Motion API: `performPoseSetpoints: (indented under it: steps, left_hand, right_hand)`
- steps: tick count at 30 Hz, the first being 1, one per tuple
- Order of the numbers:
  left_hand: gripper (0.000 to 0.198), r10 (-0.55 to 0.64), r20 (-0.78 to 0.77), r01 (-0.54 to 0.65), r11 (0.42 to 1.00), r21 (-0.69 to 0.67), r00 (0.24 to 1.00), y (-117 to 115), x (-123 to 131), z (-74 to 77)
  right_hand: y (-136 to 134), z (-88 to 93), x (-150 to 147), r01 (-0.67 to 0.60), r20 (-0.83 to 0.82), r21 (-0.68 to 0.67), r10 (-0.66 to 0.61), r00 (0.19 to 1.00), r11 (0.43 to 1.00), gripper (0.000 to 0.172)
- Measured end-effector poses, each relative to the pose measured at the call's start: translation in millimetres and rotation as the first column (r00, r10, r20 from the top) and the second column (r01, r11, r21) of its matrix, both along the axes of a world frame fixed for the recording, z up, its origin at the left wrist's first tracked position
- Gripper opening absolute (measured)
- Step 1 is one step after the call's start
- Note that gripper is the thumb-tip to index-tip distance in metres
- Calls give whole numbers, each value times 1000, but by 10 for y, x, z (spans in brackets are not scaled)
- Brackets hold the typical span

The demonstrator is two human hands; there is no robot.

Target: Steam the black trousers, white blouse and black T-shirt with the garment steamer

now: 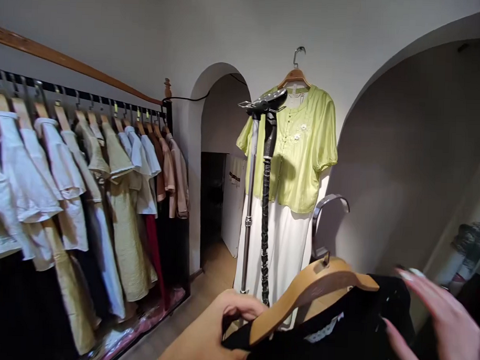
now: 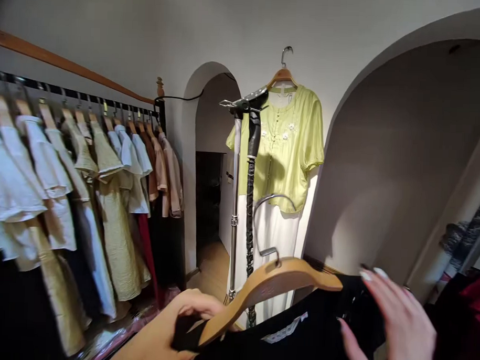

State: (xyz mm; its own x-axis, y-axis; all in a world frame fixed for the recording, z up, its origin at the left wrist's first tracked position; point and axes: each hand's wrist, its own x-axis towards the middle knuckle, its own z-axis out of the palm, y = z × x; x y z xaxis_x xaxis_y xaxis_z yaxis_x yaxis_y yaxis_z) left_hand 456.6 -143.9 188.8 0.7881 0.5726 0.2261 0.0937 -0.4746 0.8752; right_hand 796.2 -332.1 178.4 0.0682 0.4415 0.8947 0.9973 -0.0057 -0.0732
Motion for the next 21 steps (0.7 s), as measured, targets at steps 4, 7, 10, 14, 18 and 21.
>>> performPoseSetpoints:
  steps: [4, 7, 10, 14, 18, 21]
  left_hand:
    - [35, 102, -97, -70, 954, 292, 990, 208, -834, -47]
    - [23, 156, -94, -101, 899, 427, 983, 392, -1312, 52]
    - [31, 268, 25, -235, 792, 564, 963, 640, -1603, 263]
    - [45, 369, 347, -494, 460, 738, 862, 1170, -1719, 691]
    - [45, 374, 518, -614, 210, 761, 769, 1818, -1583, 1400]
    - [46, 448, 493, -620, 196, 760, 746, 2261, -1405, 1950]
  right_hand:
    - [449, 298, -707, -198, 216, -152, 228, 949, 968, 38]
    - [778, 251, -1274, -247, 237, -162, 281, 930, 955, 30]
    - [1155, 243, -1799, -255, 69, -158, 268, 961, 954, 29]
    - [1710, 581, -2347, -179, -63, -109, 173, 983, 978, 33]
    - [2269, 1253, -2592, -16, -114, -58, 9, 993, 998, 38]
    - [2663, 1773, -2621, 62, -94, -64, -68, 993, 996, 38]
